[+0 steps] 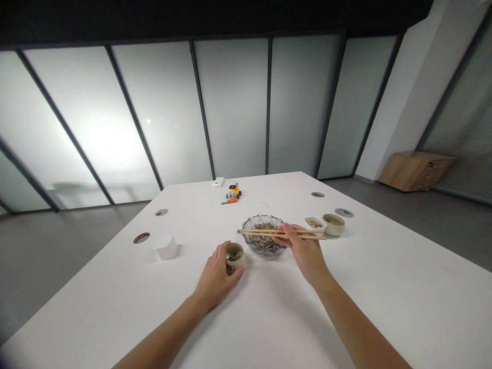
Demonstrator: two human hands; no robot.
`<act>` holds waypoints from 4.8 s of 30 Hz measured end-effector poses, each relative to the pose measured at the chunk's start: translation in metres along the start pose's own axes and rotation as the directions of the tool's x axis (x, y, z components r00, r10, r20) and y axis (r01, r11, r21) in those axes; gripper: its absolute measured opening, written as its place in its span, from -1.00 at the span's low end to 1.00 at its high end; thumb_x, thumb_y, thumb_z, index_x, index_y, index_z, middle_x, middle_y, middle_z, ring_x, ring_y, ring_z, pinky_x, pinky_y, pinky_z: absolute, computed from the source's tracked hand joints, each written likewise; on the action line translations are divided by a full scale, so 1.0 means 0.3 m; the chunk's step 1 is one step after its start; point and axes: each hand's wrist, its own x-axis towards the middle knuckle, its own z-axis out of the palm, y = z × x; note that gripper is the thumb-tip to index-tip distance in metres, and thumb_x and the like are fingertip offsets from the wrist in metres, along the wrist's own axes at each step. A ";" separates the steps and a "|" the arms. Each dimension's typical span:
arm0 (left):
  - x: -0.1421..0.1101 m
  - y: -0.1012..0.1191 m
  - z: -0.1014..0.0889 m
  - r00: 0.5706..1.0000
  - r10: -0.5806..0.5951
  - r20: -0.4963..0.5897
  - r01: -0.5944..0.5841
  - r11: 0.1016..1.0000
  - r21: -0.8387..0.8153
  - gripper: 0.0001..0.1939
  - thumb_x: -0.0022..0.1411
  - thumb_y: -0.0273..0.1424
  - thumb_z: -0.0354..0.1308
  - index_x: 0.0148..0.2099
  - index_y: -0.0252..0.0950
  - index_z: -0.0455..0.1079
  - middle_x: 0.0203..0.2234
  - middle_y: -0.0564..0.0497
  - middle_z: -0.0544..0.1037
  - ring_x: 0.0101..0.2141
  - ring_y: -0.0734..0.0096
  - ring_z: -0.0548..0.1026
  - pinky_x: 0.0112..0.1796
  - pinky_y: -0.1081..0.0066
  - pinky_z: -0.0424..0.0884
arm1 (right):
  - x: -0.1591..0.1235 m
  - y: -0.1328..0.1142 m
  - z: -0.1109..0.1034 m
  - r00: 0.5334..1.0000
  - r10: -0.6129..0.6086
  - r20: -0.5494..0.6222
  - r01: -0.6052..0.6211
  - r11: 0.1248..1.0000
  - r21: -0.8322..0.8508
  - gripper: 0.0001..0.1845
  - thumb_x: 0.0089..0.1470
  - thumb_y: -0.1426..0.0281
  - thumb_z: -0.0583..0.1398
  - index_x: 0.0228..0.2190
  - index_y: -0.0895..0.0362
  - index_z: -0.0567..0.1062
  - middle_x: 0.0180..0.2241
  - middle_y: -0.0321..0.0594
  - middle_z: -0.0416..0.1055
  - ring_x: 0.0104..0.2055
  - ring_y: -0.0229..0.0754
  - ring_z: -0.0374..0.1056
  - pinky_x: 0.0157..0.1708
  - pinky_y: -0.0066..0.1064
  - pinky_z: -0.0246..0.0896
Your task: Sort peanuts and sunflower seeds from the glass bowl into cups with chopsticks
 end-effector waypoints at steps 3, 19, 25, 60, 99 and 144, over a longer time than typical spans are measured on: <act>0.000 0.003 -0.001 1.000 0.006 -0.002 -0.006 1.000 -0.003 -0.31 0.21 -0.28 0.24 0.34 -0.19 0.15 0.20 -0.17 0.44 0.18 0.02 0.41 0.21 0.07 0.29 | -0.015 -0.017 0.010 0.994 0.066 0.087 -0.071 0.996 0.047 -0.56 -0.11 -0.06 0.50 -0.44 0.04 0.65 -0.36 -0.25 0.61 -0.28 -0.08 0.58 -0.20 -0.12 0.67; 0.000 -0.006 0.005 1.000 0.002 -0.008 -0.002 1.000 0.005 -0.30 0.21 -0.27 0.25 0.35 -0.23 0.16 0.21 -0.20 0.44 0.20 -0.02 0.41 0.22 0.01 0.30 | -0.013 0.000 -0.014 0.966 -0.218 0.138 0.258 0.850 -0.459 -0.52 0.16 -0.13 0.29 -0.30 0.03 0.68 -0.24 -0.09 0.63 -0.27 0.02 0.58 -0.21 -0.11 0.57; 0.000 -0.007 0.007 1.000 0.002 -0.008 -0.002 1.000 0.005 -0.29 0.21 -0.27 0.25 0.36 -0.20 0.15 0.23 -0.20 0.43 0.21 -0.01 0.41 0.24 0.02 0.28 | -0.034 0.029 0.001 0.918 -0.297 0.261 0.392 0.768 -0.506 -0.58 0.23 -0.06 0.26 -0.28 0.00 0.70 -0.24 -0.12 0.65 -0.17 0.02 0.55 -0.11 -0.13 0.50; -0.007 0.007 -0.007 1.000 -0.002 -0.014 0.002 1.000 -0.017 -0.31 0.19 -0.29 0.27 0.34 -0.18 0.19 0.21 -0.17 0.46 0.20 0.03 0.41 0.23 0.06 0.29 | 0.007 -0.040 -0.019 0.997 0.005 0.071 -0.001 0.999 -0.051 -0.52 0.01 -0.13 0.40 -0.44 0.04 0.62 -0.36 -0.20 0.60 -0.33 -0.08 0.56 -0.29 -0.18 0.63; -0.006 0.006 -0.004 1.000 -0.001 -0.003 0.001 1.000 -0.009 -0.29 0.20 -0.27 0.25 0.35 -0.23 0.17 0.22 -0.19 0.43 0.20 -0.02 0.41 0.23 0.03 0.28 | 0.036 0.001 -0.041 0.997 0.080 -0.007 -0.079 0.989 0.127 -0.61 -0.16 0.05 0.55 -0.48 0.05 0.62 -0.37 -0.29 0.59 -0.25 -0.14 0.56 -0.21 -0.25 0.65; -0.005 0.006 -0.005 1.000 -0.007 -0.001 0.007 1.000 -0.016 -0.31 0.20 -0.27 0.25 0.34 -0.18 0.17 0.22 -0.18 0.43 0.20 0.00 0.41 0.23 0.04 0.29 | -0.003 0.016 -0.036 0.879 -0.440 0.185 0.443 0.607 -0.659 -0.46 0.28 -0.12 0.17 -0.38 0.06 0.62 -0.36 -0.12 0.64 -0.32 -0.03 0.55 -0.24 -0.18 0.47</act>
